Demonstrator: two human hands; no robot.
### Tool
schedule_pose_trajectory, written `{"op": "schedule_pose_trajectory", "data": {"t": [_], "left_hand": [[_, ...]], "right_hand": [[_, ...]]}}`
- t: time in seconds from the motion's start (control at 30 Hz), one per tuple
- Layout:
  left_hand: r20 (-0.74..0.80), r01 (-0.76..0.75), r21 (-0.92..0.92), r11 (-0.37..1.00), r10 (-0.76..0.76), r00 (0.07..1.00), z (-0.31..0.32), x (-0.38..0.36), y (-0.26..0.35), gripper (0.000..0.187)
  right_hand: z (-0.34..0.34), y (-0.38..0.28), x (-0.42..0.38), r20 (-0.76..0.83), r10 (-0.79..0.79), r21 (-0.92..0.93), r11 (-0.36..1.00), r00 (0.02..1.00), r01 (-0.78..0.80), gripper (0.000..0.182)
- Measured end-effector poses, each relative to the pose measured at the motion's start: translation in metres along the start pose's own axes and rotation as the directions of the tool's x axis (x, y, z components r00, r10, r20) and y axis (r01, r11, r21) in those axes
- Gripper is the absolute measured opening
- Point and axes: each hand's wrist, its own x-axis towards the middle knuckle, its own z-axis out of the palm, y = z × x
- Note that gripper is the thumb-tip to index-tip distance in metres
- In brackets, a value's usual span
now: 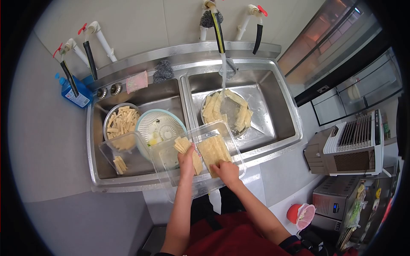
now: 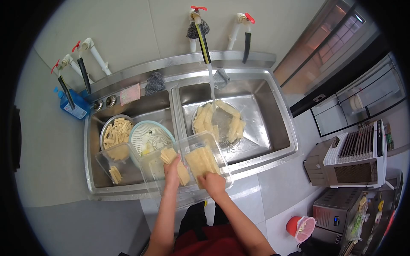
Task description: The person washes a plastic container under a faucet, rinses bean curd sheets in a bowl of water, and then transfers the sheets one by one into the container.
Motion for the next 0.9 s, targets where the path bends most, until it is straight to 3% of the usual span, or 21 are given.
{"op": "schedule_pose_trajectory", "data": {"t": [0.03, 0.07, 0.1, 0.13, 0.2, 0.23, 0.3, 0.37, 0.5, 0.57, 0.6, 0.67, 0.9], "left_hand": [[0.107, 0.155, -0.167, 0.974, -0.138, 0.985, -0.005, -0.002, 0.005, 0.02], [0.229, 0.312, -0.312, 0.897, -0.248, 0.941, -0.01, -0.002, 0.008, 0.023], [0.222, 0.308, -0.313, 0.899, -0.246, 0.944, -0.015, -0.001, 0.004, 0.023], [0.306, 0.365, -0.288, 0.885, -0.276, 0.911, -0.02, 0.001, -0.004, 0.023], [0.39, 0.419, -0.257, 0.871, -0.304, 0.869, -0.024, -0.001, -0.01, 0.024], [0.325, 0.391, -0.205, 0.897, -0.314, 0.892, -0.023, -0.005, -0.01, 0.024], [0.261, 0.364, -0.15, 0.919, -0.319, 0.911, -0.019, -0.01, -0.013, 0.025], [0.141, 0.219, -0.169, 0.961, -0.196, 0.97, -0.018, -0.008, -0.021, 0.028], [0.13, 0.074, -0.037, 0.997, -0.068, 0.989, -0.02, 0.004, -0.032, 0.031], [0.167, -0.065, 0.023, 0.998, 0.06, 0.984, -0.017, 0.007, -0.03, 0.023], [0.168, -0.065, 0.024, 0.998, 0.06, 0.984, -0.019, 0.01, -0.029, 0.023], [0.15, -0.112, 0.388, 0.915, 0.057, 0.987, -0.022, 0.019, -0.027, 0.017], [0.144, -0.13, 0.495, 0.859, 0.066, 0.987, -0.02, 0.021, -0.021, 0.018]], "right_hand": [[-0.004, -0.003, -0.003, 0.003, -0.001, 0.0, 1.0, 1.0, 0.001, 0.033], [-0.006, -0.007, -0.005, -0.068, -0.039, 0.173, 0.984, 0.997, 0.05, 0.031], [-0.006, -0.01, -0.006, -0.142, -0.063, 0.338, 0.935, 0.988, 0.108, 0.029], [0.001, -0.012, -0.006, -0.138, -0.066, 0.34, 0.934, 0.988, 0.11, 0.029], [0.016, -0.014, -0.005, -0.127, -0.144, 0.784, 0.592, 0.981, 0.188, 0.023], [0.018, -0.01, -0.005, -0.127, -0.144, 0.784, 0.592, 0.981, 0.188, 0.023], [0.016, -0.003, -0.005, 0.073, -0.207, 0.657, 0.746, 0.976, 0.11, 0.021], [0.016, -0.001, -0.008, 0.041, -0.179, 0.64, 0.76, 0.983, 0.112, 0.022], [0.016, 0.002, -0.008, -0.014, -0.127, 0.517, 0.848, 0.992, 0.116, 0.024], [0.017, 0.002, -0.005, -0.027, -0.111, 0.443, 0.89, 0.993, 0.111, 0.025], [0.018, 0.002, -0.003, -0.039, -0.095, 0.366, 0.925, 0.995, 0.103, 0.026], [0.022, 0.004, 0.0, -0.028, -0.079, 0.329, 0.941, 0.996, 0.084, 0.027], [0.027, 0.002, 0.005, 0.003, -0.03, 0.189, 0.982, 1.0, 0.029, 0.031]]}}
